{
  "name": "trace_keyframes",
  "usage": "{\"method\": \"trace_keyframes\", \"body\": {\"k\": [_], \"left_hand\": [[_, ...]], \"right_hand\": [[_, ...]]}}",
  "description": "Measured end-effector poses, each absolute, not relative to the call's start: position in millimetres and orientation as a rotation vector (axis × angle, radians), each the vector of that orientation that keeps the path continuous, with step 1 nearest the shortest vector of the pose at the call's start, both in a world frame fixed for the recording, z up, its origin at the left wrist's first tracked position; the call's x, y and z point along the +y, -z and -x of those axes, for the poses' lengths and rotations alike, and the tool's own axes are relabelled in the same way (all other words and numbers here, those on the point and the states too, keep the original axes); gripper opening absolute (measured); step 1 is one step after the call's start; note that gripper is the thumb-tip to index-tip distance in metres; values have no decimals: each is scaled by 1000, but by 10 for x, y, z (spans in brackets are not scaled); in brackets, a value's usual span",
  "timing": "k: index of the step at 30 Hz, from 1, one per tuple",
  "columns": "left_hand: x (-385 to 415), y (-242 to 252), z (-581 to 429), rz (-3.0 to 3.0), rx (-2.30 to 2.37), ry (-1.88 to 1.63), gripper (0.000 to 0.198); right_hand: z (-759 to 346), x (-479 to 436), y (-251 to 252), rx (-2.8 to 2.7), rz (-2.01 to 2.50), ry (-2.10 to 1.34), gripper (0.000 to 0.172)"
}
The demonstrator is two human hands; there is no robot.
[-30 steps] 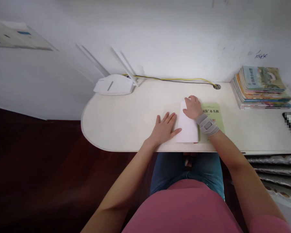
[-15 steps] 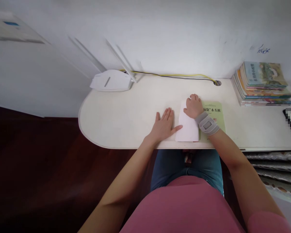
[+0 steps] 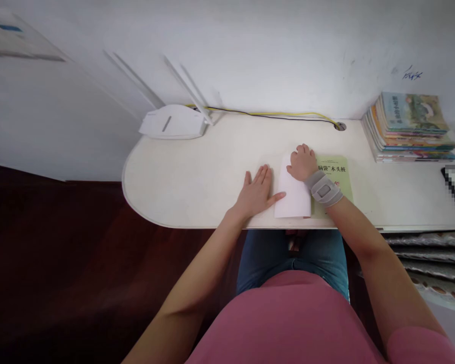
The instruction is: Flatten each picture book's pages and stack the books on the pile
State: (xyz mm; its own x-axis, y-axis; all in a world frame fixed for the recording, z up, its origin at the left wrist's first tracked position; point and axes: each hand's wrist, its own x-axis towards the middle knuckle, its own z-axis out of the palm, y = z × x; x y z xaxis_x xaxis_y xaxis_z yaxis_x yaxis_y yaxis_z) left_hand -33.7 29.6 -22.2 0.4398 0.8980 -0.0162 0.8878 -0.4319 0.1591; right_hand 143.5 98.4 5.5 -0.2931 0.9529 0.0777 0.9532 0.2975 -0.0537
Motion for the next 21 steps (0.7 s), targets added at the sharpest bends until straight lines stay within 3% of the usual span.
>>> {"method": "trace_keyframes", "body": {"k": [11, 21], "left_hand": [[319, 231, 377, -2545, 1491, -129, 86], [322, 209, 392, -2541, 1469, -140, 83]], "right_hand": [[-1360, 1006, -49, -2293, 1833, -15, 42], [-1762, 264, 80, -2481, 1592, -199, 79]]}}
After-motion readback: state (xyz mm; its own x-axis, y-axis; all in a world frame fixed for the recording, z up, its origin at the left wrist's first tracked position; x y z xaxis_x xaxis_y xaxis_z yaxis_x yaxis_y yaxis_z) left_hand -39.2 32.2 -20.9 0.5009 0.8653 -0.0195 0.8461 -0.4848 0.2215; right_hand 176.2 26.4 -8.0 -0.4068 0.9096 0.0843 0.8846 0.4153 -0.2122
